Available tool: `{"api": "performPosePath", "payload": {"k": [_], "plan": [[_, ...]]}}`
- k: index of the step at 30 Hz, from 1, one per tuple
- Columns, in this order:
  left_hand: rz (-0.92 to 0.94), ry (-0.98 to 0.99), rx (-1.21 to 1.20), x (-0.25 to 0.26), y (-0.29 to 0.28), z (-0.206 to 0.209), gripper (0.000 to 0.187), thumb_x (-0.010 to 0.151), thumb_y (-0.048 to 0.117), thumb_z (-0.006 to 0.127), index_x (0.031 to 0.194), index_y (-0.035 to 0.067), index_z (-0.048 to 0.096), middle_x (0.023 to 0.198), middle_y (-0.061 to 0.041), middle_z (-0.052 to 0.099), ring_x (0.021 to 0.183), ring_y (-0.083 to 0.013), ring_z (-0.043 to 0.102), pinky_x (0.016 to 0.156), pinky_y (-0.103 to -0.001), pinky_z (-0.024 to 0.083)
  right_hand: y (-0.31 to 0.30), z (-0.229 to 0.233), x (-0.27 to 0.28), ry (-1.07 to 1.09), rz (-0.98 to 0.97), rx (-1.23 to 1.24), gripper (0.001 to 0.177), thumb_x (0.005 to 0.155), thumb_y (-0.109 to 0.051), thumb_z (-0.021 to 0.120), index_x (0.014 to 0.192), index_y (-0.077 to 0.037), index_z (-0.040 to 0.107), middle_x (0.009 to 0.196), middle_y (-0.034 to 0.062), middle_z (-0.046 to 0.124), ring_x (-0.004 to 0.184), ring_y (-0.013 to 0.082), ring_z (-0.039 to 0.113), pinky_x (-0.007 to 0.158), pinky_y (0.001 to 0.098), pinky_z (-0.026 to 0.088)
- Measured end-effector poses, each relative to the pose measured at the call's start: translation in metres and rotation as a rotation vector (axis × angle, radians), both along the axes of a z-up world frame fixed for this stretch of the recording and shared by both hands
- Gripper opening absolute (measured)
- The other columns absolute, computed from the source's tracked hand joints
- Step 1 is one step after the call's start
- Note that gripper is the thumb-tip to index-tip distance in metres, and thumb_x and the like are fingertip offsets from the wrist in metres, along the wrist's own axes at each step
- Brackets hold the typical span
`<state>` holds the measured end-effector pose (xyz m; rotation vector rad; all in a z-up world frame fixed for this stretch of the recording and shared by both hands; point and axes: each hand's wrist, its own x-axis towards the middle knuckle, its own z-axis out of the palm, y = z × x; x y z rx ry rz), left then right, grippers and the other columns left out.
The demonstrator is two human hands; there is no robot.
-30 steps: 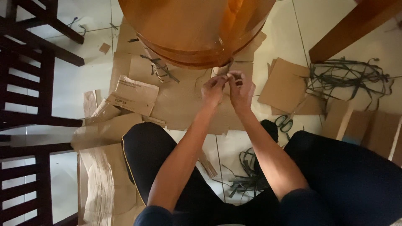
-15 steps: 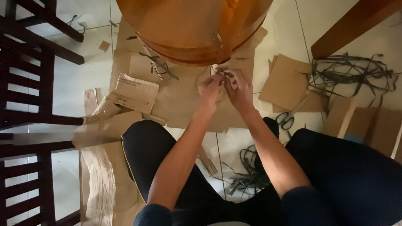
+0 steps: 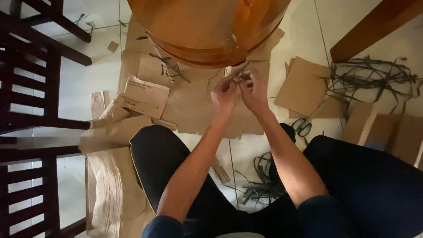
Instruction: Wrapping the legs of a wooden stool with protective cardboard strips and securing them with ties
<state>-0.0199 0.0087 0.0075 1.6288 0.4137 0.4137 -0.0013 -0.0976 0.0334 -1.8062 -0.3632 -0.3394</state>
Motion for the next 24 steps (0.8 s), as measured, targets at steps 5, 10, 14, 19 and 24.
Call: {"api": "performPosePath", "payload": {"k": [5,10,14,19,24], "plan": [[-0.009,0.043,-0.007,-0.008,0.001,0.032,0.019,0.089,0.022,0.074,0.096,0.006,0.080,0.080,-0.016,0.077,0.083,-0.0326,0.076,0.076,-0.043,0.058,0.002,-0.019,0.005,0.205,0.003,0.092,0.013,0.103,-0.019,0.062,0.103,-0.005,0.064,0.092,0.0158,0.068,0.075,0.0282,0.069,0.067,0.0419,0.058],[-0.004,0.107,0.071,0.003,0.006,0.012,0.016,0.087,0.025,0.075,0.093,0.013,0.081,0.075,-0.011,0.077,0.079,-0.0288,0.077,0.073,-0.040,0.059,0.000,-0.009,0.004,0.219,-0.004,0.058,0.024,0.108,-0.025,0.060,0.097,-0.004,0.064,0.087,0.0149,0.066,0.078,0.0258,0.068,0.065,0.0381,0.058],[-0.016,0.068,0.140,0.000,0.005,0.022,0.017,0.088,0.023,0.074,0.093,0.008,0.080,0.078,-0.015,0.077,0.078,-0.0328,0.077,0.071,-0.042,0.059,0.001,-0.016,0.005,0.215,-0.043,0.027,0.025,0.109,-0.025,0.061,0.097,-0.002,0.061,0.084,0.0159,0.064,0.076,0.0275,0.068,0.064,0.0386,0.058],[0.052,0.089,0.203,0.010,-0.001,0.006,0.015,0.082,0.026,0.075,0.088,0.014,0.079,0.076,-0.013,0.076,0.077,-0.0357,0.076,0.070,-0.044,0.060,0.004,-0.024,0.008,0.370,-0.061,0.146,0.026,0.106,-0.031,0.061,0.095,-0.008,0.065,0.081,0.0092,0.066,0.070,0.0163,0.063,0.056,0.0302,0.056],[0.051,0.067,0.202,0.008,-0.008,0.007,0.017,0.084,0.026,0.070,0.091,0.011,0.075,0.076,-0.016,0.074,0.078,-0.0422,0.074,0.070,-0.052,0.057,0.007,-0.001,0.002,0.298,-0.134,0.188,0.027,0.106,-0.027,0.062,0.094,-0.004,0.067,0.079,0.0154,0.069,0.072,0.0227,0.068,0.062,0.0358,0.058]]}}
